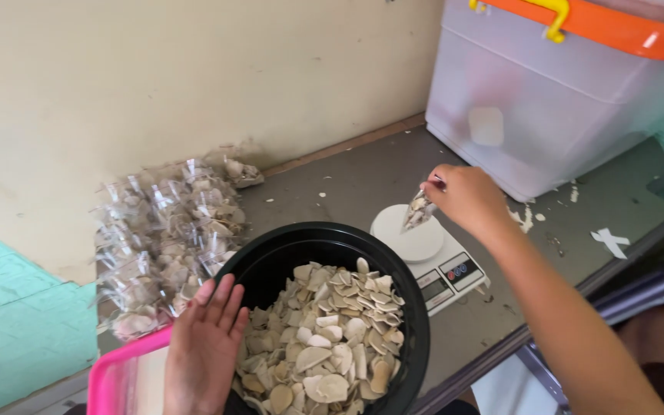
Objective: Filling and weighing small plastic bags with dried food slices using a spoon
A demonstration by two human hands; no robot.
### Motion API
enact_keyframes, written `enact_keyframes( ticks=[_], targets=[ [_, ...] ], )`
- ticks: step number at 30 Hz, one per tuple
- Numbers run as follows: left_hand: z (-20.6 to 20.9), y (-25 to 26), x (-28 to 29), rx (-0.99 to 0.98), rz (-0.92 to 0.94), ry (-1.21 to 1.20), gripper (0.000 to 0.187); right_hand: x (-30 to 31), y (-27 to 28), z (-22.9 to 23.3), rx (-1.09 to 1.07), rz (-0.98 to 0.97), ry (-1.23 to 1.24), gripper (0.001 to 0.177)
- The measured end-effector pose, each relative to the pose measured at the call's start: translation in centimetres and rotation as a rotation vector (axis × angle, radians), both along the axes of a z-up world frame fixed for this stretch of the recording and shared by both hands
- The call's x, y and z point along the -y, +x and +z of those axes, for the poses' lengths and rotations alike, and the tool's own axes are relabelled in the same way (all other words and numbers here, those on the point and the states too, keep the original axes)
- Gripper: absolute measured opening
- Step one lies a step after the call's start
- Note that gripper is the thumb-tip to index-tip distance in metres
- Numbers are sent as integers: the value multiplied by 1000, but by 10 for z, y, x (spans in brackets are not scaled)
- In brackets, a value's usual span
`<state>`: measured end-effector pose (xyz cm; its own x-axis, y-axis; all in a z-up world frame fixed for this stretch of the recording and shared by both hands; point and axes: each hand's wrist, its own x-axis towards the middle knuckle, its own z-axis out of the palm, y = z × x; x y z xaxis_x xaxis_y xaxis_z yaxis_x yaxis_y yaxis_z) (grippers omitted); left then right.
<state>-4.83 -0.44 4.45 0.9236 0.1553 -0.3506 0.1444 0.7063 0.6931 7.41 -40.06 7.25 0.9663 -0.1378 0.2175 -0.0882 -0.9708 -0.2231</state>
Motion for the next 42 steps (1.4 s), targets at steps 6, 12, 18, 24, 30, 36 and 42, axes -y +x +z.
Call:
enact_keyframes(
  ticks=[6,12,18,24,30,36,42],
  targets=[
    [-43,10,-19,79,-27,17,34,2,-6,-55,-202,-117,369,13],
    [-47,14,-23,69,-45,46,33,29,-21,-85,-359,-108,282,31],
    [-53,13,-26,87,-49,32,33,19,-45,-58,-411,-157,359,47],
    [-57,13,-28,108,-55,11,34,32,-62,-39,-402,-192,374,41],
    [-55,12,-27,133,-65,-11,34,56,-68,-45,-402,-219,371,44],
    [-58,11,-27,149,-54,-35,35,42,-72,-40,-424,-230,371,40],
    [-52,10,-24,139,-49,-20,35,30,-72,-40,-450,-222,353,39]
  ],
)
